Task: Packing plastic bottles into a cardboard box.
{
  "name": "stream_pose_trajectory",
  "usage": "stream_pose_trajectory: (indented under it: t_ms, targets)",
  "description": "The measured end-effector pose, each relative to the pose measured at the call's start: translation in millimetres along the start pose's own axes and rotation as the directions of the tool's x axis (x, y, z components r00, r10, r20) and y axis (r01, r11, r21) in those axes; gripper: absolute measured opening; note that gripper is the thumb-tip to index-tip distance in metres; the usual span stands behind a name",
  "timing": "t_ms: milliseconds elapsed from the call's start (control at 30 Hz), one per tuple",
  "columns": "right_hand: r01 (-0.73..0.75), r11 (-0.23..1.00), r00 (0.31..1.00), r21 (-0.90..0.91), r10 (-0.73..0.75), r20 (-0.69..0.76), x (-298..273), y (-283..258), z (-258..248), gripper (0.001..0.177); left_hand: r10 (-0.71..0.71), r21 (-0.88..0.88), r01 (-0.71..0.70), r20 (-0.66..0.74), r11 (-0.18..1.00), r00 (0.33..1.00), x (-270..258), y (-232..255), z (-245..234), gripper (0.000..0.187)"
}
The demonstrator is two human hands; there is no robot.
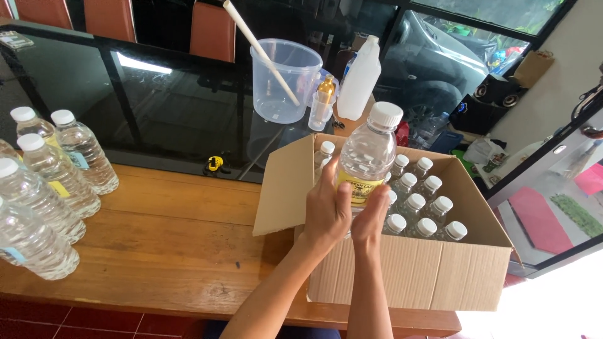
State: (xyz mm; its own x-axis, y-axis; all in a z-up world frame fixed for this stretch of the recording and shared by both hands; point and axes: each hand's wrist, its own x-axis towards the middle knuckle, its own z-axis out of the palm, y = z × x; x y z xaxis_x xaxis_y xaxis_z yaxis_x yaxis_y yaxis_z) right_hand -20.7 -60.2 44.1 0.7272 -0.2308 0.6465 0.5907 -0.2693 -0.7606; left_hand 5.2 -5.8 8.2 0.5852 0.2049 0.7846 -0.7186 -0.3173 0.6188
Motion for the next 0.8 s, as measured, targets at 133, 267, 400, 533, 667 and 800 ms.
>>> stream_pose_trajectory:
  t_ms: [133,267,400,533,667,800]
  targets:
    - [-0.009,1.0,1.0,-0.007,0.009,0.0,0.6,-1.8,-1.8,0.059,0.015,-0.038,-0.015,-0.016,0.999,1.0,3.5,14.3,-7.2,0.058]
    - [-0.007,1.0,1.0,-0.017,0.007,-0.004,3.1,-5.9,-9.3,0.058,-0.039,-0.132,0.042,0.022,0.99,0.999,8.8,25.1,-14.4,0.061]
    - [-0.011,1.0,1.0,-0.026,0.01,-0.006,0.0,-8.0,-12.1,0.058,-0.175,-0.164,0.191,0.105,0.968,0.979,17.6,46.3,-25.6,0.074]
    - [-0.02,0.999,1.0,-0.03,0.02,-0.006,-1.3,-8.8,-6.0,0.057,-0.187,-0.069,0.194,0.102,0.979,0.977,16.1,32.8,-16.7,0.076]
    - [-0.035,0.999,0.999,-0.036,0.034,-0.009,-1.5,-7.0,-7.4,0.056,-0.182,-0.042,0.185,0.067,0.982,0.981,10.7,22.8,-9.5,0.071]
    - [-0.052,0.998,0.999,-0.042,0.052,-0.003,2.1,-6.2,-7.8,0.056,-0.125,-0.042,0.128,0.057,0.991,0.99,11.0,30.7,-15.3,0.058]
